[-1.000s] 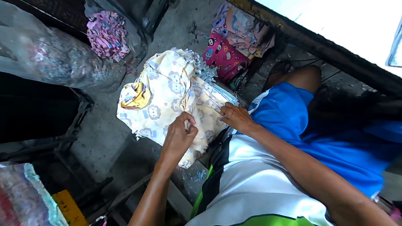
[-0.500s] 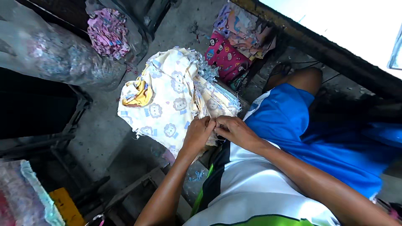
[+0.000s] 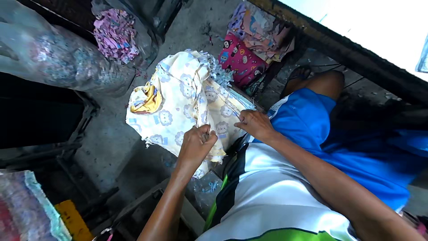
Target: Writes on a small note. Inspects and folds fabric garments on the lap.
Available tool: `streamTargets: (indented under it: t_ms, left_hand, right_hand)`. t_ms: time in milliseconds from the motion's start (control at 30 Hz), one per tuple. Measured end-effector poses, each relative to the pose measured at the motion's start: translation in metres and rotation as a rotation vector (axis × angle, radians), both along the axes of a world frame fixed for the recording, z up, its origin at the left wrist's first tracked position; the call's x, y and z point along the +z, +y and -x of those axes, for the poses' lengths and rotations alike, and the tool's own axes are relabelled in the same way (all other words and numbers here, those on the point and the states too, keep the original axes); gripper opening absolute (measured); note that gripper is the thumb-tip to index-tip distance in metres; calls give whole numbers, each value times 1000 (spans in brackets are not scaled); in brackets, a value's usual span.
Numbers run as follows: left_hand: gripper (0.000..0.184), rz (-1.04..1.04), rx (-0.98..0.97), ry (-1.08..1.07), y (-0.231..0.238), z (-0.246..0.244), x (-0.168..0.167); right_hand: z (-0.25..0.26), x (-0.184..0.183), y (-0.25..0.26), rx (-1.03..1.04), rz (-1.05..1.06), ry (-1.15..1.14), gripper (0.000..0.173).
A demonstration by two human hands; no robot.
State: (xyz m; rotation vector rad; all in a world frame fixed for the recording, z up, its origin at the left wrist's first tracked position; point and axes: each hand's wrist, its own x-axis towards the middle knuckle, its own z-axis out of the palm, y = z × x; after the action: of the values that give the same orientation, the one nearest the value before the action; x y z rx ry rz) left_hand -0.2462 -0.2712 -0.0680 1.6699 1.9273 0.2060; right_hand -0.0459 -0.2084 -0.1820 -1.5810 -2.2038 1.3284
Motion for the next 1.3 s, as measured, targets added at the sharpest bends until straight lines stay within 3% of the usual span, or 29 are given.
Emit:
streamTargets:
  t_ms: [100,200,333,433,533,767,933,1133,1300]
  left_hand:
    - [25,-49,-36,26,-2,-8,-16]
    - [12,-42,-55,2,-4,-14,-32]
    - [29,106,-101,48,-3,-26,-45]
    - [29,150,-63,46,2,-33,-47]
    - [43,156,-21,26,9,-35,-46]
    - [25,46,78,-84,3,-9,-29]
    - [22,28,115,-84,-2,0,-6]
    - [28,-87,-2,0,-5,-9,-25]
    - [14,-67,-58,3,-7,-17,-41]
  right_hand:
    - [0,3,-9,-16,4,39,26]
    - [-8,3,-12,-71,65,115,22]
    - [-16,8,-17,-103,162,165,22]
    - [-13,25,-25,-59,158,258,21]
    - [-6,40,-32,-6,153,328,18]
    - [-14,38,-21,148,229,380,32]
    - [-16,16,-3,14,-63,268,24]
    - [-1,-3,8,15,-30,21,32]
    - [-10,1,-8,11,-65,18,17]
